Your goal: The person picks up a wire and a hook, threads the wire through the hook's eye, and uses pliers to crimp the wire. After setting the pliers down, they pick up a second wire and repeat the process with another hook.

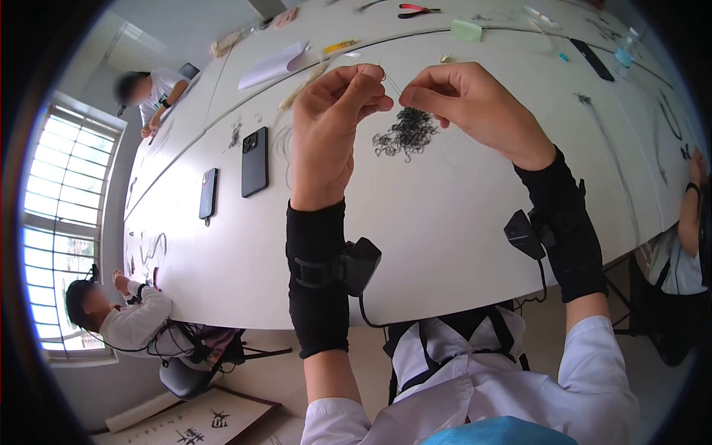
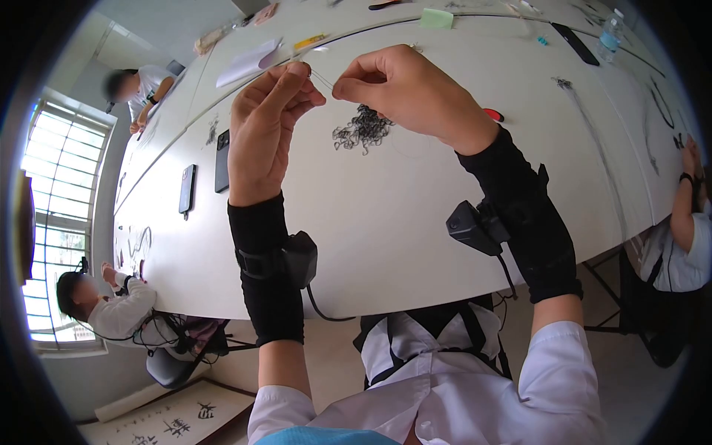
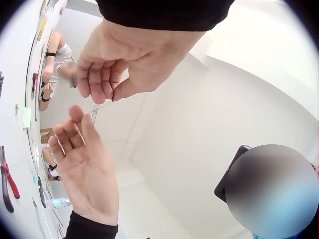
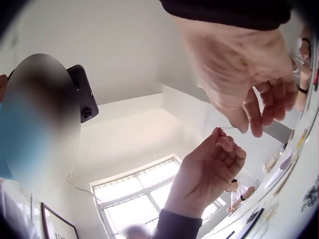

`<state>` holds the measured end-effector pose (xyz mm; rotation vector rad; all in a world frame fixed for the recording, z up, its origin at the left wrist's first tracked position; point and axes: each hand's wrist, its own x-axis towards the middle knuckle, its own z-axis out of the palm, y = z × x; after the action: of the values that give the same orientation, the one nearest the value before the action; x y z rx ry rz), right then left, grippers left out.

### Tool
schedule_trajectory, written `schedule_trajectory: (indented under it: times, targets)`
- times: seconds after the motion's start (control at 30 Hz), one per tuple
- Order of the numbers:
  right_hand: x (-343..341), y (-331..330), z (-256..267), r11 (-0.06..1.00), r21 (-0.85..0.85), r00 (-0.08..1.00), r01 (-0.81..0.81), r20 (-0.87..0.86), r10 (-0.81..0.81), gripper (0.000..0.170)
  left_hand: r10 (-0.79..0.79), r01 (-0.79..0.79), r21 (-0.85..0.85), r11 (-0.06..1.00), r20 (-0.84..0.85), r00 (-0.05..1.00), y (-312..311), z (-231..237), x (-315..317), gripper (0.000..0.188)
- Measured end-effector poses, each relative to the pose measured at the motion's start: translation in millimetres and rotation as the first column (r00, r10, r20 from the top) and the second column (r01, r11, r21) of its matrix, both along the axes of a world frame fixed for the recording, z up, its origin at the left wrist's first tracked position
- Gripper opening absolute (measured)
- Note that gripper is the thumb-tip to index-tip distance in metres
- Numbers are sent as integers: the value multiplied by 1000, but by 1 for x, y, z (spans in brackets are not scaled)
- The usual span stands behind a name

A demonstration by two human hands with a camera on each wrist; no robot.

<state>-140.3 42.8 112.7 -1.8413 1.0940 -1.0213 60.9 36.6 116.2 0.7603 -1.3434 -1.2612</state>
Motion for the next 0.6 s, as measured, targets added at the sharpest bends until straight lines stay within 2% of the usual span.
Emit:
schedule_trajectory:
  times: [0.1, 0.13, 0.2, 0.3, 0.4, 0.43, 0.53, 0.6]
  targets:
    - [-27, -3, -12, 948, -294, 930, 118, -303, -210, 31, 40, -40, -39, 998, 24, 999, 1, 4, 2, 23]
    - [-38, -2, -21, 943, -290, 863, 160, -423, -277, 34, 48, -47, -47, 998, 30, 998, 1, 4, 3, 24]
    - [-67, 1, -44, 921, -306, 664, 243, -639, -388, 42, 60, -58, -67, 996, 33, 998, 2, 6, 3, 25]
    - [-103, 8, -85, 925, -311, 484, 220, -788, -380, 56, 41, -40, -102, 994, 17, 999, 2, 6, 3, 27]
    - [-109, 19, -95, 931, -186, 583, 312, -737, -343, 61, 60, -60, -87, 994, 0, 998, 4, 10, 0, 27]
    - [-110, 19, -94, 943, -193, 611, 271, -722, -324, 54, 64, -64, -87, 994, -5, 998, 5, 10, -1, 27]
    - [-105, 15, -104, 931, -260, 445, 257, -823, -353, 45, 75, -75, -92, 993, -6, 997, 7, 12, -2, 27]
    - [-99, 15, -97, 918, -243, 511, 312, -772, -378, 41, 87, -86, -102, 991, 0, 996, 8, 13, -1, 27]
